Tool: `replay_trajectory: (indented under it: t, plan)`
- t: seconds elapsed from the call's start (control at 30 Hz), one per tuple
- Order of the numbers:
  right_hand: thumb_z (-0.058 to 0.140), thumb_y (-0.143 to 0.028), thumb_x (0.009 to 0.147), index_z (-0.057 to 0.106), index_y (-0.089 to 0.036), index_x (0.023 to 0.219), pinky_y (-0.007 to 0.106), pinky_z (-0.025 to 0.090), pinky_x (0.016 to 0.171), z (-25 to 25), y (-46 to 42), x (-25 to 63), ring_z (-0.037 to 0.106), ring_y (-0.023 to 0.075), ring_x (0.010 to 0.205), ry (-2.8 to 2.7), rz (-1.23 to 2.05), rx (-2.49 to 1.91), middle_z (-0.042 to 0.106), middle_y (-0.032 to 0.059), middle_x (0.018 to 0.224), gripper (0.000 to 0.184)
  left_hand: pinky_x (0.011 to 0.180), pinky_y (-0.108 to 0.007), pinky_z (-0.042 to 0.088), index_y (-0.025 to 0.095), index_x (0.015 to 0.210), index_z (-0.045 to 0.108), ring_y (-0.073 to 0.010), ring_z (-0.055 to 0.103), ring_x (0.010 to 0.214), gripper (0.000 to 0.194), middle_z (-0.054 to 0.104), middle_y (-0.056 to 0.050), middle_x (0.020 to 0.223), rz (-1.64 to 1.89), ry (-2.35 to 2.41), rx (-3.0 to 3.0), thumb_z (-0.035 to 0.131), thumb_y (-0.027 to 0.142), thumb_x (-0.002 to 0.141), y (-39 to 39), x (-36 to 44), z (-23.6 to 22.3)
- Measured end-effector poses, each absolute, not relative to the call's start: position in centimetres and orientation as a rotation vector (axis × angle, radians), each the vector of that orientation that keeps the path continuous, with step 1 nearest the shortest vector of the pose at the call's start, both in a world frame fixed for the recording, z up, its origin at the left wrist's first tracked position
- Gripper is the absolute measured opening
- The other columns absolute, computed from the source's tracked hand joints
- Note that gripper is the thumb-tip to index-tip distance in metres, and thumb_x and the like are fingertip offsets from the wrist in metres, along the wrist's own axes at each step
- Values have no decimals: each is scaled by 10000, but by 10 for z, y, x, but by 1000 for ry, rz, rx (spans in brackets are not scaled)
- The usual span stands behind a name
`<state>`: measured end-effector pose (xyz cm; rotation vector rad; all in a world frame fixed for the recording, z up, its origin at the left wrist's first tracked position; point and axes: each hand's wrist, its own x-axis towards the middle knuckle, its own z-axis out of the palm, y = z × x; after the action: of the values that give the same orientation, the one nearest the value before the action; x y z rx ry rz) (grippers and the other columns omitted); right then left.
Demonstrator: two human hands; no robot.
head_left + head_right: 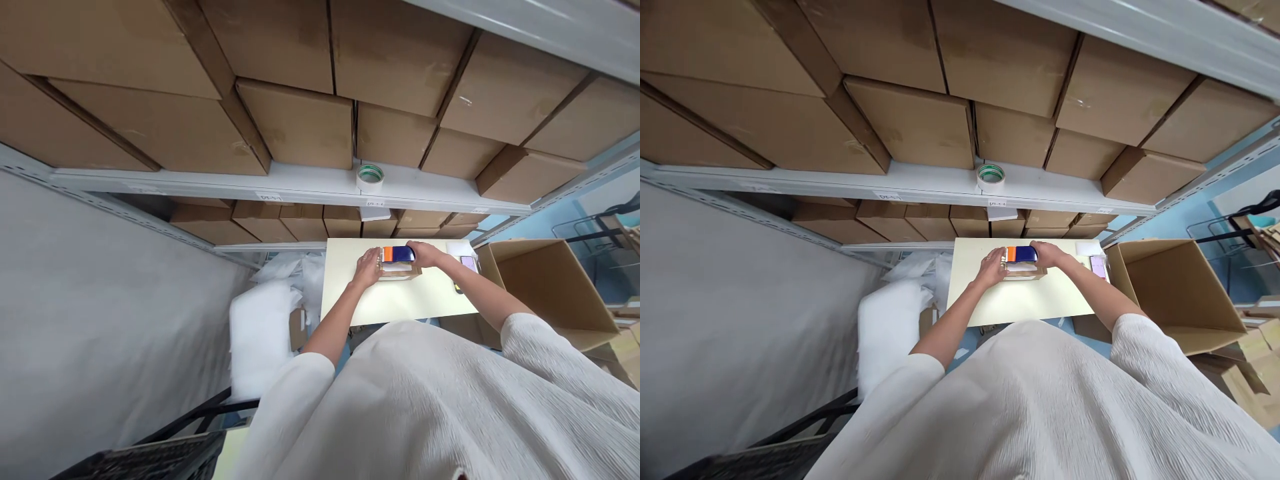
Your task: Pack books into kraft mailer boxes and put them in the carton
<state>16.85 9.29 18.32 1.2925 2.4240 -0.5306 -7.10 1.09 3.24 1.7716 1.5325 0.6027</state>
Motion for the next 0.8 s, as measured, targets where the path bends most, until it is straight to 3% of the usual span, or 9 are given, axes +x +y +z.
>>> replay_trajectory:
  t: [0.17,0.3,0.43,0.8]
  plan:
    - [807,-342,869,624,-238,1295,312,479,713,189,98,163,746,288,986,2349,-504,1248,790,120,1188,475,1351,-622,165,288,1757,261,-416,290,1675,956,298,-144,1833,456,1599,1773,737,298,927,8,-75,33]
    - [831,-332,835,636,-244,1305,346,517,771,191,103,166,757,322,1014,2330,-479,1205,789,139,1202,517,1340,-635,173,325,1752,277,-439,345,1641,984,340,-133,1819,419,1634,1748,766,329,898,10,-75,34]
    - [868,-348,802,655,-243,1260,372,525,822,191,109,187,761,346,1038,2354,-476,1199,791,145,1183,516,1335,-674,161,331,1761,252,-456,341,1633,975,286,-108,1843,349,1644,1750,731,321,911,12,-74,35]
    - [838,-166,759,664,-241,1157,413,477,942,189,129,304,736,361,1074,2313,-437,1263,792,138,1111,441,1335,-655,162,354,1739,313,-464,359,1623,974,308,-103,1835,343,1669,1690,771,366,880,13,-78,37]
